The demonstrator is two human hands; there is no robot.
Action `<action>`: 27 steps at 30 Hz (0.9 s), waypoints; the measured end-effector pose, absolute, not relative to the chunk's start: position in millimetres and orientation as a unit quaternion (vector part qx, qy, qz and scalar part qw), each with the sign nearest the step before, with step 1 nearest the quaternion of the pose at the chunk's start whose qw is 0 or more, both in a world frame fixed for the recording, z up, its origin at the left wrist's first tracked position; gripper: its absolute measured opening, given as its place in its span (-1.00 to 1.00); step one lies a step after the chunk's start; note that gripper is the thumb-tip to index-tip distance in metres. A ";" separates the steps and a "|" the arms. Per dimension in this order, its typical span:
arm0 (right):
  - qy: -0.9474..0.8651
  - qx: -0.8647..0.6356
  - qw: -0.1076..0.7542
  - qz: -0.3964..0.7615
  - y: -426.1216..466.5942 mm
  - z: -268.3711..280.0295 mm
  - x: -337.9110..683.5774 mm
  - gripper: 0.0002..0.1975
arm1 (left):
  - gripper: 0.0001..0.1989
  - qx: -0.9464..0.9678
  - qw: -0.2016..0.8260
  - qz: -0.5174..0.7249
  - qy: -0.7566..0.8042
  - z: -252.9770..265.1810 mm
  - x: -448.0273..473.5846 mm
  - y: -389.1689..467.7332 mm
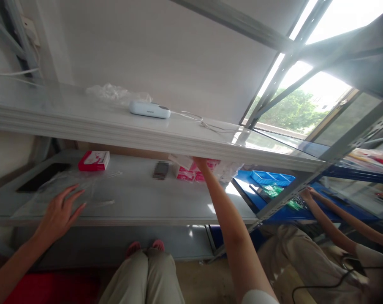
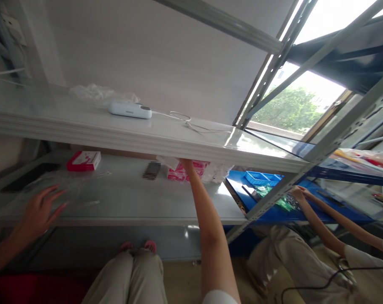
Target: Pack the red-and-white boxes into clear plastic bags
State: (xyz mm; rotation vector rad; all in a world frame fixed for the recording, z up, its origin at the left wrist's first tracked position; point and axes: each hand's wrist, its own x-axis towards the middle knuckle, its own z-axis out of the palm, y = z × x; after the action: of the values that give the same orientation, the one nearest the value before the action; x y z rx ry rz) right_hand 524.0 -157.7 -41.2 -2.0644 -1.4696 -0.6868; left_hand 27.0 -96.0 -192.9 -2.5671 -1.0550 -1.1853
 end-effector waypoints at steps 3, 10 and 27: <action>-0.628 -0.709 0.254 -0.196 -172.4 -65.3 502.6 -0.63 | -0.63 -0.856 0.024 -0.406 -0.318 -170.6 79.6 -110.6; -0.780 -0.538 0.318 -0.006 -225.8 -152.1 443.5 -0.67 | -0.75 -0.936 -0.118 -0.262 -0.204 -149.6 243.2 -147.4; -0.504 -0.708 0.455 -0.195 -297.2 -172.4 453.5 -0.68 | -0.65 -0.637 -0.061 -0.672 -0.372 -177.1 193.5 -153.6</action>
State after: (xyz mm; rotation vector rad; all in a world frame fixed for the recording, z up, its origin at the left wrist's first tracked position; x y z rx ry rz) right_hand 453.5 -297.2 -172.4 -1.7463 -1.2445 -0.4810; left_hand 193.5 -153.6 -177.1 -2.0823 -1.2173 -2.1975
